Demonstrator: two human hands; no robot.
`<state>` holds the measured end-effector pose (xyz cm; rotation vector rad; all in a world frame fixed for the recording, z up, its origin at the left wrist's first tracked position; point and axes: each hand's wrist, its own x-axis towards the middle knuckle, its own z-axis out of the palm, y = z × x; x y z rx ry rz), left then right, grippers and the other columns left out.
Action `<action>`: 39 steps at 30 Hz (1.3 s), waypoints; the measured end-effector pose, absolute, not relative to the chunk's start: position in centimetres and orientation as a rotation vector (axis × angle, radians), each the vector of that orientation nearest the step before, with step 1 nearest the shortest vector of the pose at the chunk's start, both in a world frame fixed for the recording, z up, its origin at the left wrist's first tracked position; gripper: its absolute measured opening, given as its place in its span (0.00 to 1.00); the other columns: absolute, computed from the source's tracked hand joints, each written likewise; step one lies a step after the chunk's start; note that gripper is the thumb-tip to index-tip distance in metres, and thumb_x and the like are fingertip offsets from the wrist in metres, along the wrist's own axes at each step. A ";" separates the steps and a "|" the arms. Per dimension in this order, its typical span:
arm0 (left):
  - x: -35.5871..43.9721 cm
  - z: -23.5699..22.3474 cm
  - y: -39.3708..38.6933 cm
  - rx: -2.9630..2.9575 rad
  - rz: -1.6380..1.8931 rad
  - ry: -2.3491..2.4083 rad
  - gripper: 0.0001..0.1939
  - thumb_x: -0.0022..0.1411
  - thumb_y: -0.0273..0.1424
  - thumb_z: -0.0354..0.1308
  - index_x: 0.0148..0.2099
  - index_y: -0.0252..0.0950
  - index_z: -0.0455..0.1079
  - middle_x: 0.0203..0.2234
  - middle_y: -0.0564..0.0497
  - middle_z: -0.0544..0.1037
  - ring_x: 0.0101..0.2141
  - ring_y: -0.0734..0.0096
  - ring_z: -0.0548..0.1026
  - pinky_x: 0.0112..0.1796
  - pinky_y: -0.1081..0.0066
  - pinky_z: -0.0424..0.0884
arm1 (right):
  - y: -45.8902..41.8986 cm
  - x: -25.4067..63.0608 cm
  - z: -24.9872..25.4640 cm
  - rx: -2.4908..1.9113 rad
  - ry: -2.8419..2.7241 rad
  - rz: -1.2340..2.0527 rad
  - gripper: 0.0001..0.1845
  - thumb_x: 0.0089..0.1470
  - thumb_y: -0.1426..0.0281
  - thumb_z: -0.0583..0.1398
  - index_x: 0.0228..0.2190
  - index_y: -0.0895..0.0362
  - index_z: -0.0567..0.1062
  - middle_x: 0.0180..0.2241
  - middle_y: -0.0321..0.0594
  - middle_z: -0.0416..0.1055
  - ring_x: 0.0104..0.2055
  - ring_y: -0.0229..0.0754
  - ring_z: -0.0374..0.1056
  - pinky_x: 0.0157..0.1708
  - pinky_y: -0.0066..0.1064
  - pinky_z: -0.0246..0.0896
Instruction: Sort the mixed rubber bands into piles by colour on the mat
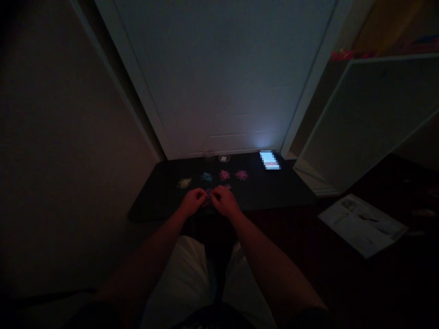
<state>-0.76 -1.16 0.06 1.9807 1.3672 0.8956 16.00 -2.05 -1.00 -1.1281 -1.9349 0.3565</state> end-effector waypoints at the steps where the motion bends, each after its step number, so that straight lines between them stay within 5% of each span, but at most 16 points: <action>1: -0.8 0.0 -1.1 1.986 0.895 1.370 0.10 0.53 0.34 0.53 0.29 0.33 0.69 0.23 0.53 0.73 0.24 0.76 0.67 0.26 0.75 0.62 | -2.1 16.0 -0.9 -1.130 -1.934 0.350 0.05 0.49 0.72 0.55 0.24 0.56 0.69 0.26 0.37 0.65 0.30 0.38 0.60 0.33 0.30 0.55; 14: -0.8 -0.1 -1.0 2.027 0.859 1.396 0.06 0.51 0.31 0.51 0.27 0.34 0.66 0.20 0.55 0.69 0.23 0.77 0.65 0.26 0.75 0.59 | -1.8 15.9 -0.9 -1.207 -1.766 0.418 0.07 0.48 0.73 0.54 0.21 0.57 0.67 0.23 0.35 0.63 0.27 0.37 0.59 0.29 0.28 0.53; 21: -0.8 0.0 -1.1 1.988 0.819 1.359 0.09 0.52 0.35 0.53 0.29 0.34 0.69 0.22 0.53 0.72 0.23 0.75 0.67 0.25 0.75 0.61 | -2.6 15.5 -0.5 -1.109 -1.997 0.375 0.08 0.50 0.70 0.56 0.35 0.56 0.71 0.33 0.40 0.68 0.36 0.41 0.62 0.38 0.33 0.56; 28: -0.9 0.1 -1.1 2.002 0.854 1.322 0.13 0.54 0.39 0.52 0.30 0.34 0.70 0.23 0.52 0.74 0.25 0.74 0.69 0.27 0.74 0.62 | -2.3 15.4 -0.8 -1.182 -2.020 0.289 0.04 0.52 0.74 0.54 0.29 0.56 0.69 0.30 0.41 0.67 0.35 0.41 0.61 0.37 0.32 0.55; 39: -1.1 -0.3 -0.7 1.885 0.962 1.325 0.08 0.52 0.32 0.51 0.27 0.33 0.67 0.20 0.55 0.70 0.23 0.76 0.66 0.27 0.76 0.62 | -2.7 15.0 -0.7 -1.318 -2.021 0.190 0.06 0.56 0.71 0.50 0.30 0.56 0.67 0.29 0.42 0.66 0.33 0.42 0.59 0.35 0.32 0.52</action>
